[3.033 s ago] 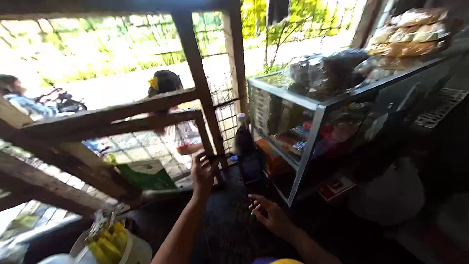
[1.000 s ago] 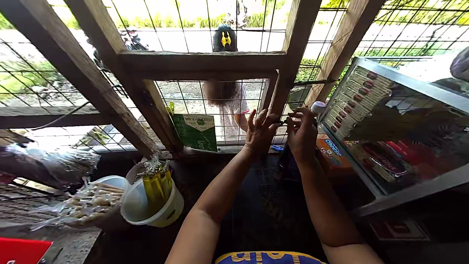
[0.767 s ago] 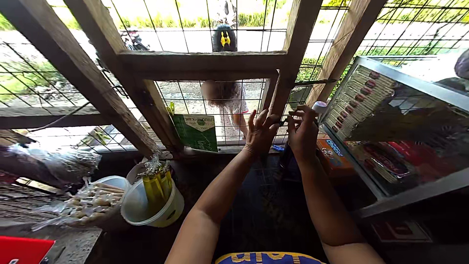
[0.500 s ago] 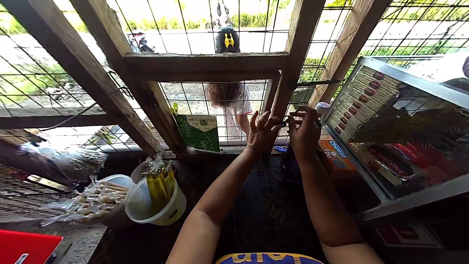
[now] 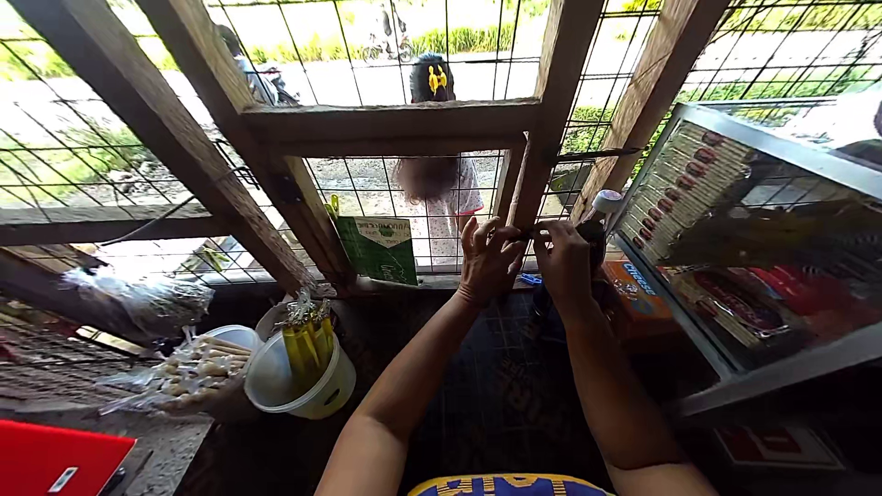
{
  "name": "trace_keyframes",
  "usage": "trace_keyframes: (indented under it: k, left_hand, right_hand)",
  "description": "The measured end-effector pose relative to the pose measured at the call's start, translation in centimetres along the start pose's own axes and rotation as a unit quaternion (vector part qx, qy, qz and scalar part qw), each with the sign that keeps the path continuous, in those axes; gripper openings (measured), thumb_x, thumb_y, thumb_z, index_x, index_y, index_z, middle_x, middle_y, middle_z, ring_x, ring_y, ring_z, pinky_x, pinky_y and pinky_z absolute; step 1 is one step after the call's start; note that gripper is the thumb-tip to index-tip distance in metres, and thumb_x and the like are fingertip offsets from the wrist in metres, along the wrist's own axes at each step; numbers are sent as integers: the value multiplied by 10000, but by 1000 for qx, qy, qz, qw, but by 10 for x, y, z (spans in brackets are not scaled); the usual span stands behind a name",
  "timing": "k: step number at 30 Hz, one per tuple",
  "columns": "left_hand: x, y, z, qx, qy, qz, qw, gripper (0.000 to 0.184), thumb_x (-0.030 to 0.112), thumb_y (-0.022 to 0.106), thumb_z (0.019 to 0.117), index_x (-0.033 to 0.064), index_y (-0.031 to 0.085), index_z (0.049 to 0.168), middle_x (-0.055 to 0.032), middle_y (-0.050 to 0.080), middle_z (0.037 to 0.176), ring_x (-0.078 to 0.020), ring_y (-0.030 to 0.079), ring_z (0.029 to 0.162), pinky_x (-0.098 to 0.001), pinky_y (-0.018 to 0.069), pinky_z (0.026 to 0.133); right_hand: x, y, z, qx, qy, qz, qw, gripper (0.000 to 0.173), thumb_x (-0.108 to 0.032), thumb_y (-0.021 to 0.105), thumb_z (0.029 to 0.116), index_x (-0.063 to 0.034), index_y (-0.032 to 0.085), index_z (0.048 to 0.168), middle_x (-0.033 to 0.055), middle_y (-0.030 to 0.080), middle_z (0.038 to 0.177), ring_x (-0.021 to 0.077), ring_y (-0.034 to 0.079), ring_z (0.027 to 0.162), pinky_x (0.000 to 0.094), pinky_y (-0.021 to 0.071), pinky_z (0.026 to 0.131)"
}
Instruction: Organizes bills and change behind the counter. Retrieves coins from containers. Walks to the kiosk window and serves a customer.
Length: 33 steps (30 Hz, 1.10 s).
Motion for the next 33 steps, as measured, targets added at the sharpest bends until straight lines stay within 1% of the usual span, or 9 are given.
trace_keyframes:
  k: [6,12,18,20,22,24,27,30,33]
  left_hand:
    - [8,-9,-4,12,-15,-18,1000,91,228,718,882,198,799,909,-32,718,1127,-318,553,1254,-584,224,1180]
    - [19,-23,-10,13,-34,-48,998,115,216,697,896,168,801,887,-38,731,1090,-319,569,1235,-565,255,1173]
    - [32,-33,-22,-12,-23,-68,997,86,203,724,898,169,803,891,-18,737,1069,-284,584,1224,-539,271,1176]
    - [39,-37,-26,-33,-46,-83,995,61,193,752,879,164,805,874,-16,740,1045,-250,615,1150,-475,374,1108]
    - [51,-39,-32,-78,-82,-140,984,50,166,799,828,117,792,837,-49,739,980,-234,660,1004,-433,500,934]
    - [72,-40,-41,-152,-97,-250,951,84,127,785,841,47,776,863,-108,736,954,-250,696,942,-450,559,861]
    - [117,-49,-51,-259,-36,-389,883,143,140,745,907,-2,763,901,-158,748,982,-265,722,933,-471,579,844]
    - [158,-56,-62,-349,62,-446,822,206,186,746,922,6,747,821,-157,738,925,-284,720,914,-484,578,820]
    - [195,-60,-74,-441,100,-489,746,167,172,737,931,13,777,903,-161,742,942,-301,716,943,-520,566,844]
  right_hand:
    - [-10,-9,-12,-2,-3,17,1000,179,-99,645,1003,36,689,1111,214,683,1065,297,716,817,430,610,699]
    - [-17,-11,-28,-15,-9,44,999,165,-86,631,1000,11,710,1107,185,692,1049,250,685,738,393,585,647]
    - [-18,-20,-54,-22,-14,70,997,180,-113,627,999,-10,723,1110,157,698,1065,211,695,758,358,599,654]
    - [-17,-25,-63,-25,-24,78,996,183,-119,619,995,-14,725,1100,148,710,1074,198,694,743,350,597,636]
    - [-20,-32,-71,-28,-38,80,996,192,-126,611,996,-14,724,1103,145,715,1086,195,707,764,340,607,647]
    - [-22,-42,-81,-23,-55,88,994,200,-133,614,989,-15,734,1095,139,727,1085,180,720,815,315,617,693]
    - [-21,-61,-96,-37,-64,117,990,227,-176,597,987,-17,736,1070,121,745,1059,144,731,865,278,619,723]
    - [-20,-78,-114,-80,-53,172,980,234,-179,591,993,-4,727,1070,106,742,1081,92,732,893,229,624,729]
    - [-18,-87,-135,-109,-42,209,971,227,-177,595,998,-3,723,1067,81,738,1088,58,724,860,206,624,714]
Point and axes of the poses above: each hand's wrist, its own z-axis towards the middle knuckle, its own y-axis out of the palm, x = y × z, the point moved 6 cm from there along z, towards the middle knuckle
